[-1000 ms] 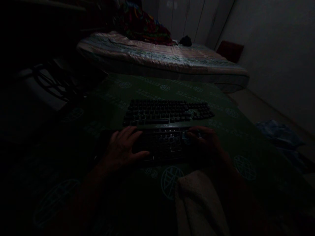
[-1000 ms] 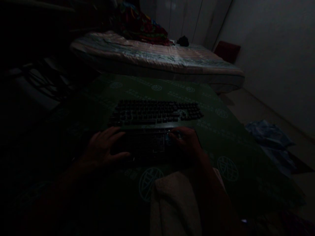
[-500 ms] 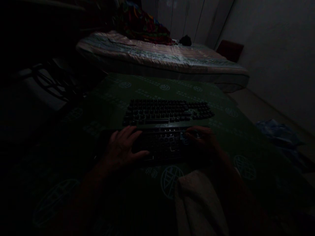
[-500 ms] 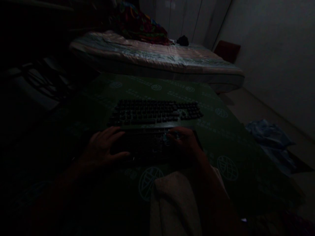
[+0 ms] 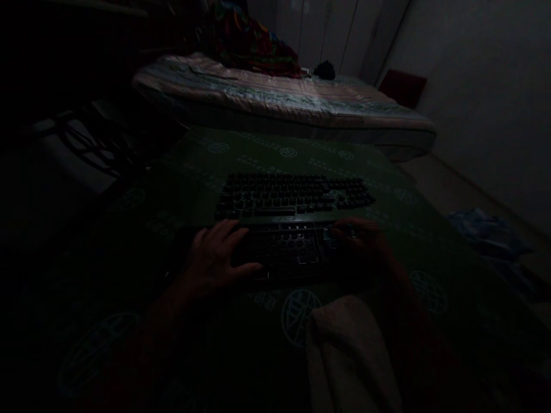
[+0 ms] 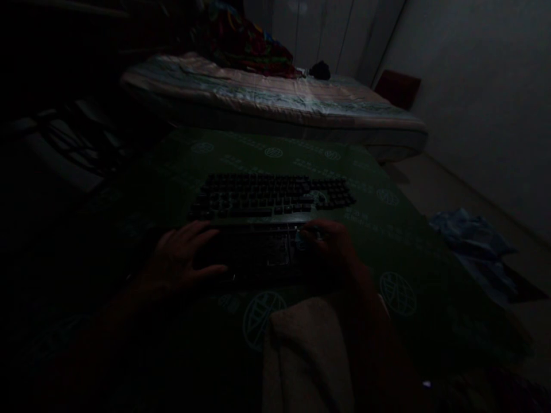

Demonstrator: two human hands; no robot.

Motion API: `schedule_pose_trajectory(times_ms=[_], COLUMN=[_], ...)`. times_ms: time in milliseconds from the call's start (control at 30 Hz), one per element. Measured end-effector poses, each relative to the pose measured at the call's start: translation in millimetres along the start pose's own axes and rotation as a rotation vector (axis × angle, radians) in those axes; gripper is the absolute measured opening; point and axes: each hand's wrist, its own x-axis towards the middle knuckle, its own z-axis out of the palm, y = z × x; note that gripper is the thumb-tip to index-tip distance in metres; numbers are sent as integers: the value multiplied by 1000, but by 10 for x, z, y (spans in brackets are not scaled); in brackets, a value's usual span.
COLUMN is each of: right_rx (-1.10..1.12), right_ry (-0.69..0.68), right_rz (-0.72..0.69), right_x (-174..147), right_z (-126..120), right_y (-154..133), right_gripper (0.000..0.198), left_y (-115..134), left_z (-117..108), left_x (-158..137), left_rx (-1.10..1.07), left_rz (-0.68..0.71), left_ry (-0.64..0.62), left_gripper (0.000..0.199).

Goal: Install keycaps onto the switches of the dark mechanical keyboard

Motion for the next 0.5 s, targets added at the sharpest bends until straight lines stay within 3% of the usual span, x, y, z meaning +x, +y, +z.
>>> schedule_pose_trajectory(times_ms=[267, 500], right_rx=[30, -44], right_ry=[-57, 18], right_rz=[-1, 43], right_x=[-3, 1], right_z=[0, -111], right_y=[-10, 52], right_gripper=[12, 18], left_y=[6, 15], left_z=[-4, -4], left_x=[5, 3], left_rx=[14, 10], left_rz=[-7, -7], left_ry=[2, 14], left_gripper=[74, 69])
